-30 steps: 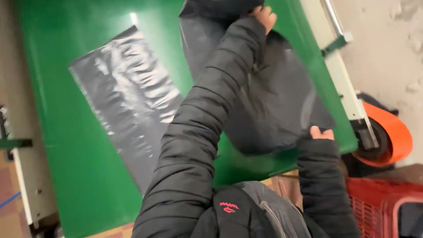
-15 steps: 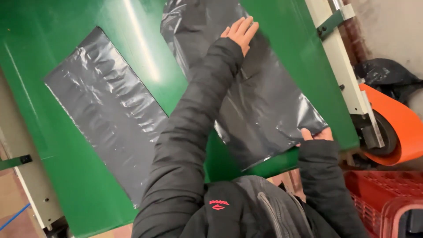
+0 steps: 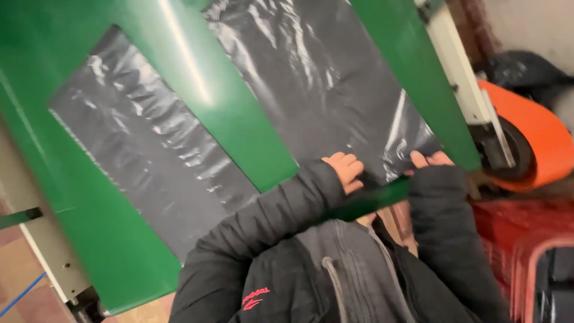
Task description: Folding plastic bags from a conveyor belt and placing them into a collection basket.
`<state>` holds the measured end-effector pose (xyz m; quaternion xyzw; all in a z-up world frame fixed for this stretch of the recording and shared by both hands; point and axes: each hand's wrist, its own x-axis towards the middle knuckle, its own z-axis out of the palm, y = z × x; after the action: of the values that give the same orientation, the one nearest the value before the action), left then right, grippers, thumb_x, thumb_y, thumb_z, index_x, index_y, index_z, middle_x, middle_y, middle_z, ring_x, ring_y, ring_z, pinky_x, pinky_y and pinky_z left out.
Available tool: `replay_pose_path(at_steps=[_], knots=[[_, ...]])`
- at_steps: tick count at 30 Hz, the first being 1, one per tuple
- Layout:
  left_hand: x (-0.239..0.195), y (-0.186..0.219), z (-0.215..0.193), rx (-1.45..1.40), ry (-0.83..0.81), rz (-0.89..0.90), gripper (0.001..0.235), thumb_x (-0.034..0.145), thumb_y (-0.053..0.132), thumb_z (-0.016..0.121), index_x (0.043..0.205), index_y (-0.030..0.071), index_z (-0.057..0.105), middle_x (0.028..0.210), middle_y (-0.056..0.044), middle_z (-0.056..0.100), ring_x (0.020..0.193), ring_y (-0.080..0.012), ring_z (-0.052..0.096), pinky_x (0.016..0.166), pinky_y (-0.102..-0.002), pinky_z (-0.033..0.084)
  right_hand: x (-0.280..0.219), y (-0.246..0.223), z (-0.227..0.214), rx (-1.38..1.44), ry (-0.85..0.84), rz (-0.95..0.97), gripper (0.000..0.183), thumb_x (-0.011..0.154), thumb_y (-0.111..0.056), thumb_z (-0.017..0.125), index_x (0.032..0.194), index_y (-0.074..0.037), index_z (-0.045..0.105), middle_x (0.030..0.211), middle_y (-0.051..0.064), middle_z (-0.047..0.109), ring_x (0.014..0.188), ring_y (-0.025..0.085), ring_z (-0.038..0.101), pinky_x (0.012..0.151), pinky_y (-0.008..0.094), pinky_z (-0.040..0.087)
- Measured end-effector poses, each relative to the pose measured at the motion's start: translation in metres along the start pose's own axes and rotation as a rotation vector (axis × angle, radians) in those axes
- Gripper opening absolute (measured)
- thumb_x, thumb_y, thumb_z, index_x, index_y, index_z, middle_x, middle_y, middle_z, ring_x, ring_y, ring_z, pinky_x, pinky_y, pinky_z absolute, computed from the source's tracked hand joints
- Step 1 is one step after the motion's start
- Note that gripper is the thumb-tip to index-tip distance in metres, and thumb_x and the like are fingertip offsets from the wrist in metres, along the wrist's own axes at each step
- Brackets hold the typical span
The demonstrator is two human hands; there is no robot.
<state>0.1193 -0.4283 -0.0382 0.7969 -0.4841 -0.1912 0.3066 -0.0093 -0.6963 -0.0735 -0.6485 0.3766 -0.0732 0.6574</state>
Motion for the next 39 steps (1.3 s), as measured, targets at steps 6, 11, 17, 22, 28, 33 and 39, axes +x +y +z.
replay_pose_path(at_steps=[6,11,17,22,28,33,39], knots=[[0.035,0.019,0.04,-0.191,0.13,-0.019,0.035,0.082,0.032,0.075,0.104,0.008,0.062,0.105,-0.015,0.062,0.098,-0.0389,0.06,0.085,-0.048,0.051,0.013,0.003,-0.005,0.008,-0.089,0.132,0.03,0.098,-0.018,0.07,0.12,0.0,0.064,0.097,0.007,0.071,0.075,0.017,0.068,0.066,0.033,0.056],[0.064,0.029,0.047,-0.283,0.233,-0.083,0.044,0.076,0.038,0.079,0.099,0.004,0.061,0.101,-0.018,0.065,0.096,-0.0394,0.062,0.082,-0.047,0.051,0.027,0.025,0.0,-0.013,-0.135,0.055,0.029,0.098,-0.019,0.074,0.115,0.003,0.067,0.094,0.007,0.071,0.073,0.017,0.064,0.066,0.032,0.054],[0.065,0.025,0.044,-0.312,0.195,-0.17,0.024,0.095,0.03,0.065,0.099,0.007,0.065,0.099,-0.015,0.07,0.097,-0.0377,0.066,0.085,-0.047,0.052,0.016,-0.004,0.016,-0.536,-0.004,-0.221,0.05,0.09,-0.032,0.083,0.118,0.006,0.067,0.105,0.015,0.072,0.093,0.026,0.067,0.081,0.039,0.053],[0.054,0.018,-0.001,-0.457,0.233,-0.299,0.027,0.095,0.03,0.063,0.105,0.007,0.07,0.099,-0.016,0.072,0.092,-0.0358,0.069,0.081,-0.043,0.055,0.014,-0.033,0.011,-0.562,-0.033,-0.402,0.055,0.089,-0.033,0.082,0.124,0.006,0.066,0.115,0.019,0.07,0.103,0.029,0.065,0.087,0.042,0.05],[0.029,-0.04,-0.062,-0.426,0.573,-0.416,0.023,0.092,0.025,0.066,0.103,0.006,0.071,0.09,-0.013,0.072,0.081,-0.0258,0.071,0.076,-0.035,0.057,0.026,-0.032,-0.009,-0.72,-0.033,-0.33,0.044,0.093,-0.033,0.08,0.109,0.005,0.066,0.098,0.02,0.067,0.091,0.034,0.062,0.081,0.045,0.05],[-0.017,-0.104,-0.137,-0.467,0.767,-0.584,0.021,0.093,0.022,0.07,0.1,0.002,0.07,0.079,-0.004,0.069,0.073,-0.012,0.063,0.069,-0.029,0.054,0.037,-0.02,-0.014,-0.923,-0.005,-0.27,0.041,0.095,-0.041,0.077,0.096,0.0,0.069,0.088,0.02,0.066,0.081,0.037,0.063,0.075,0.048,0.05],[-0.091,-0.169,-0.191,-0.596,0.96,-0.581,0.016,0.097,0.019,0.07,0.102,0.003,0.069,0.081,0.001,0.067,0.074,-0.0068,0.061,0.069,-0.024,0.051,0.042,-0.007,-0.023,-1.121,0.026,-0.472,0.045,0.094,-0.043,0.078,0.092,0.001,0.067,0.088,0.022,0.065,0.082,0.04,0.062,0.076,0.051,0.05]])
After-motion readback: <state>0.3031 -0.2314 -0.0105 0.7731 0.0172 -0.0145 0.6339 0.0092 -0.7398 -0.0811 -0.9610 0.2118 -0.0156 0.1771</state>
